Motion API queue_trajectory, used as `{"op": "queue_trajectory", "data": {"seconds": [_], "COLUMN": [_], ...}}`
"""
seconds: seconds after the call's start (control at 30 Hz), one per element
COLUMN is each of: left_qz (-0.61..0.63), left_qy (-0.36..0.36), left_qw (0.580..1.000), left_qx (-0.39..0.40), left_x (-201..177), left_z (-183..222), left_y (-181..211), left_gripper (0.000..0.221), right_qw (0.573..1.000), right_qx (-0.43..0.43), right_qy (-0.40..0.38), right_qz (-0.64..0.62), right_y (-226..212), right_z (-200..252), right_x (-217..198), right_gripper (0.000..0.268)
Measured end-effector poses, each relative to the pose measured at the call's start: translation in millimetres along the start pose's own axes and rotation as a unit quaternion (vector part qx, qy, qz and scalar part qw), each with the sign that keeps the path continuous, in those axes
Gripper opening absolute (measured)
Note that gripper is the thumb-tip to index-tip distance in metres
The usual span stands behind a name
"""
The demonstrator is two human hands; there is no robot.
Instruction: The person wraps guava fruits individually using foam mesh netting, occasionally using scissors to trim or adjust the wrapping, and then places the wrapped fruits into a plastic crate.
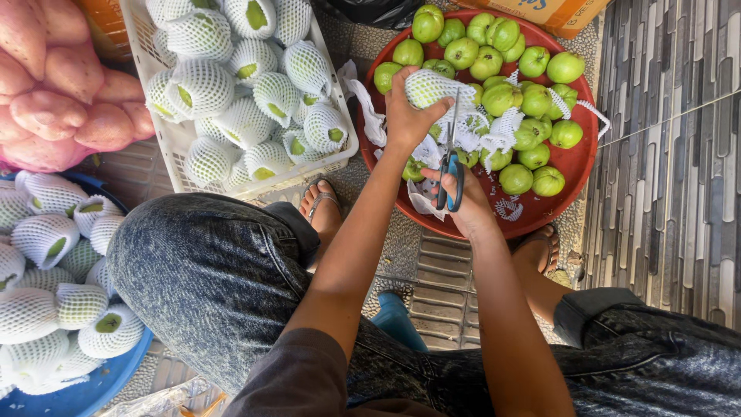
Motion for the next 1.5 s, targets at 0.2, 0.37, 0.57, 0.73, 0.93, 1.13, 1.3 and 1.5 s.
{"op": "queue_trajectory", "data": {"seconds": [0.2,0.37,0.57,0.73,0.93,1.13,1.3,1.5], "left_qz": [-0.005,0.032,0.027,0.045,0.063,0.111,0.071,0.096], "left_qy": [-0.01,-0.01,0.01,-0.02,0.017,0.002,-0.05,-0.044], "left_qw": [1.0,0.998,0.999,0.997,0.997,0.993,0.994,0.994], "left_qx": [-0.027,-0.049,-0.037,0.064,0.036,-0.029,0.06,0.04], "left_x": [-2,5,-3,1,-6,-11,0,2], "left_z": [-2,-4,-8,-1,-7,-8,5,0], "left_y": [-2,-5,-9,-9,-15,-21,-11,-11], "left_gripper": [0.078,0.077,0.075,0.074,0.073,0.07,0.074,0.074], "right_qw": [0.987,0.983,0.994,0.989,0.992,0.987,0.978,0.978], "right_qx": [-0.035,-0.052,0.019,0.029,0.027,0.13,0.137,0.02], "right_qy": [0.149,0.177,0.104,0.143,0.121,0.08,0.114,0.21], "right_qz": [-0.051,-0.005,0.007,0.022,-0.034,0.053,0.108,0.012], "right_y": [0,-6,8,-10,-3,1,-20,-10], "right_z": [1,7,7,-10,-17,-12,-20,-23], "right_x": [-3,2,5,10,9,11,18,11], "right_gripper": [0.024,0.02,0.051,0.047,0.051,0.082,0.098,0.025]}}
Point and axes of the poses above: each hand's wrist, its own z-axis away from the middle knuckle, its own x-axis out of the palm, y = z × x, the point moved 5 cm from there along -z, towards the middle knuckle, and after that the axes turned 6 degrees about -x, right-handed, at the moved point
